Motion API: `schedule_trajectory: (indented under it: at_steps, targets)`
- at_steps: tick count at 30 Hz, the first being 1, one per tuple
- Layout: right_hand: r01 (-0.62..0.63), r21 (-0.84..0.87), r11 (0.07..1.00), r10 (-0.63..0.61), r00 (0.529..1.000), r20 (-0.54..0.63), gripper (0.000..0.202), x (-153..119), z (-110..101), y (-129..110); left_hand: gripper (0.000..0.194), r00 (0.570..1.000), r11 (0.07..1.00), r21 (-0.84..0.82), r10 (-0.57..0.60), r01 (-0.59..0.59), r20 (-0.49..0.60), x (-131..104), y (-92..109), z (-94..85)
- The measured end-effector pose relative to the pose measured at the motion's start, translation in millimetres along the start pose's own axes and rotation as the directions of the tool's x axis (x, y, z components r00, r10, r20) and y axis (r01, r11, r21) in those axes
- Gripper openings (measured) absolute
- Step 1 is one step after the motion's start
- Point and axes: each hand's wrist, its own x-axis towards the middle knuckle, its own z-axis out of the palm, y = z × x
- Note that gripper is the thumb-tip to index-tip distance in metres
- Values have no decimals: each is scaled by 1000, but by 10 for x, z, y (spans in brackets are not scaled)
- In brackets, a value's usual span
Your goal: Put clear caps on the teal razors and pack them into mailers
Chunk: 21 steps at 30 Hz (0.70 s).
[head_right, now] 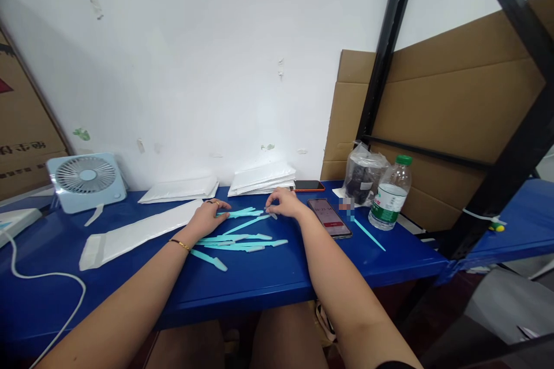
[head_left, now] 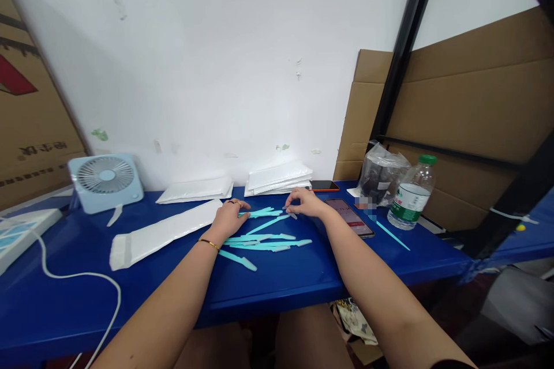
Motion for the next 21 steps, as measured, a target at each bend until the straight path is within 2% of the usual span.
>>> schedule_trajectory:
  at_steps: [2,4,7,9,12,14,16,18,21]
  targets:
    - [26,-45,999,-21,995,101,24,14,43,-84,31,998,998,24,65,-65,6,-28,77,17]
    - [30,-62,998,-19,983,182,20,20,66,-153,32,985,987,29,158,-160,63,-60,162,36]
    - [46,-35,998,-37,972,234,17,10,55,-197,25,967,976,39,205,-213,154,-82,246,57]
    - [54,-23,998,-47,974,223,16,-1,28,-184,20,971,980,63,176,-188,160,-72,246,50]
    - [17,-52,998,-9,988,152,14,-18,-28,-122,16,985,984,102,133,-144,107,-43,175,-2]
    - [-37,-64,997,43,995,92,19,-35,-76,-96,17,992,986,123,108,-116,66,-30,120,-48]
    - [-47,-25,999,49,995,85,27,-59,-124,-120,19,996,990,109,81,-85,38,-32,91,-87]
    - [8,53,999,-17,985,171,33,-85,-157,-204,24,995,996,43,72,-75,65,-49,97,-115]
    - [93,81,992,-118,916,384,33,-113,-157,-386,31,976,991,-77,124,-112,179,-94,151,-138]
